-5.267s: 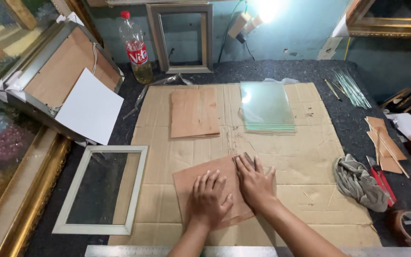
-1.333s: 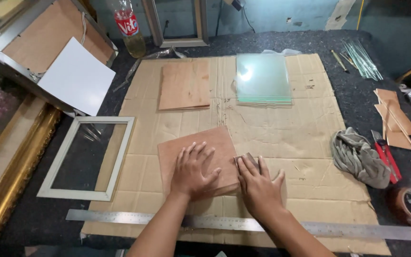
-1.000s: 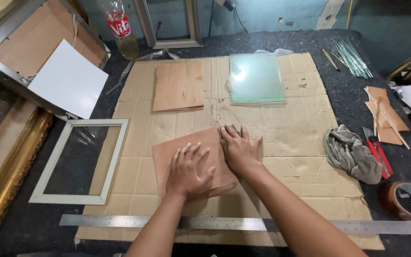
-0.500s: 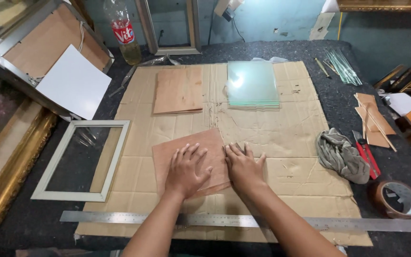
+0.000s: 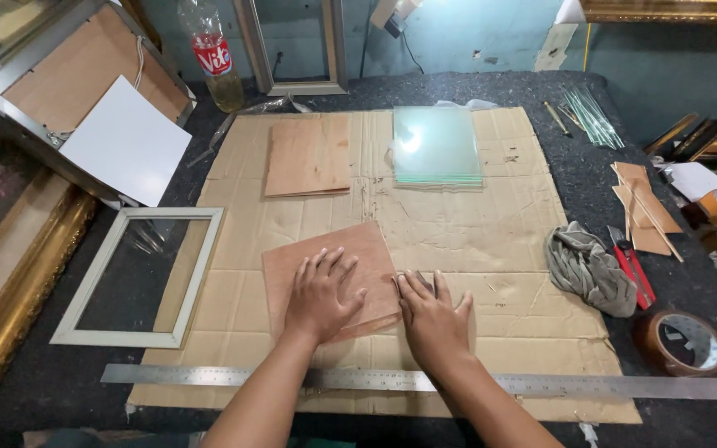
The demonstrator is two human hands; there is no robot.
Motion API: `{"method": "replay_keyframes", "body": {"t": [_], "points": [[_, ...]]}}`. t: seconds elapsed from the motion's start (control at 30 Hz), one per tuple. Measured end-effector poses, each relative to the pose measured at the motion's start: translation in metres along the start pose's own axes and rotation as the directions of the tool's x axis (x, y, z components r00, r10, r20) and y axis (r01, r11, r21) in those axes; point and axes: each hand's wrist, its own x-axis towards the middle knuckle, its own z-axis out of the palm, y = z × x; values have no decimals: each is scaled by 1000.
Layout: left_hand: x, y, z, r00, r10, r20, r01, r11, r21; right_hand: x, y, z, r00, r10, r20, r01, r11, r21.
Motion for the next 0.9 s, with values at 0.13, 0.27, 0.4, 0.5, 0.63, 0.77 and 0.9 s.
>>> {"method": "replay_keyframes", "body": {"t": [0.13,0.27,0.4,0.5,0.63,0.77,0.9], "points": [[1,0,-4,1000,-7,13,7,1000,-11,-13,19,22,991,-93,-96,83,991,-101],[-1,1,-6,999,-30,45,31,999,-16,-32,49,29,987,-160,23,162,975,-154],[0,-1,-4,1000,-20,19,20,1000,-13,-27,31,-25,999,40,21,-42,989,140],[0,1,-6,997,-40,61,41,999,-23,-13,20,-12,990,-11,-140,42,975,219],[0,0,-4,999,-16,33,16,1000,-1,-5,-4,2,1000,-19,-1,19,999,25],[3,1,-9,992,-80,93,78,997,27,26,-20,2,993,-75,-89,61,987,-148],[2,-5,3,994,-85,63,81,994,73,40,-23,1,985,-99,-139,73,981,-182]]}}
